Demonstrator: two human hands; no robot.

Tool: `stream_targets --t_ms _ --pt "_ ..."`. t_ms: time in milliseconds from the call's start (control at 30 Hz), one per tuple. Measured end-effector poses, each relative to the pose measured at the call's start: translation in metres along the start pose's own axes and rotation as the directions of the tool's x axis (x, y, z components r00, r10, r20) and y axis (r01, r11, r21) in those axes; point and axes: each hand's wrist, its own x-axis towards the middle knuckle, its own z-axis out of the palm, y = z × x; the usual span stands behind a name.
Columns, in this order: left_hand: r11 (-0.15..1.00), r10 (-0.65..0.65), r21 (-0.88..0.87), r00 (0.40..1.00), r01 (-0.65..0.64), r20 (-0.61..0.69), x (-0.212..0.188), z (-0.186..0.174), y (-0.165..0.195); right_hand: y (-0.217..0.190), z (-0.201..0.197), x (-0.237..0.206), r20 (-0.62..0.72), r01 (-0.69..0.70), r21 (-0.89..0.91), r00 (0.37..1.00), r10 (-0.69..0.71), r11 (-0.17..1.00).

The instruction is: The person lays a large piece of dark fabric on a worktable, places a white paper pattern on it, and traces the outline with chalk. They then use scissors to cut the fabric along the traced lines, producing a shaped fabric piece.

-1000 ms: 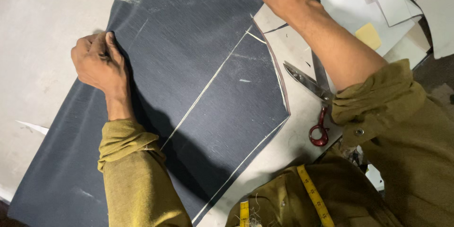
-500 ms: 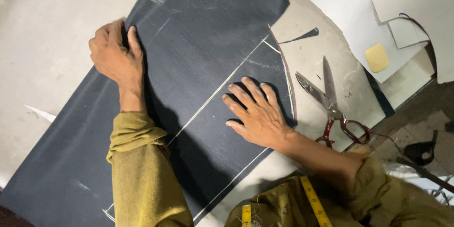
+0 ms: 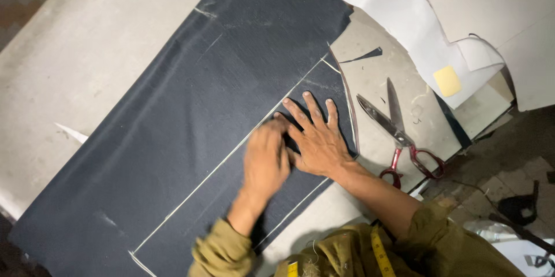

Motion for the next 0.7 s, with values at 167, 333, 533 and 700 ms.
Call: stream_targets --t_ms 167,333,533,700 --pt "0.994 -0.036 0.099 0.996 0.045 -0.086 -0.053 0.028 0.002 0.003 -0.015 -0.016 -0.224 0.004 0.159 0.974 0.032 0.987" --pt "0.973 -0.005 0.227 0.99 0.037 -0.139 -0.052 0.021 0.006 0.015 -0.053 -0.04 -0.444 -0.08 0.294 0.871 0.21 0.953" --pt "0.971 0.018 0.237 0.989 0.017 -0.146 -0.059 0.013 0.015 0.04 -0.103 0.005 -0.424 -0.153 0.303 0.862 0.277 0.941" --pt "0.978 0.019 0.208 0.986 0.015 -0.163 -0.06 0.015 0.004 0.029 -0.117 0.036 -0.127 -0.455 0.315 0.849 0.512 0.833"
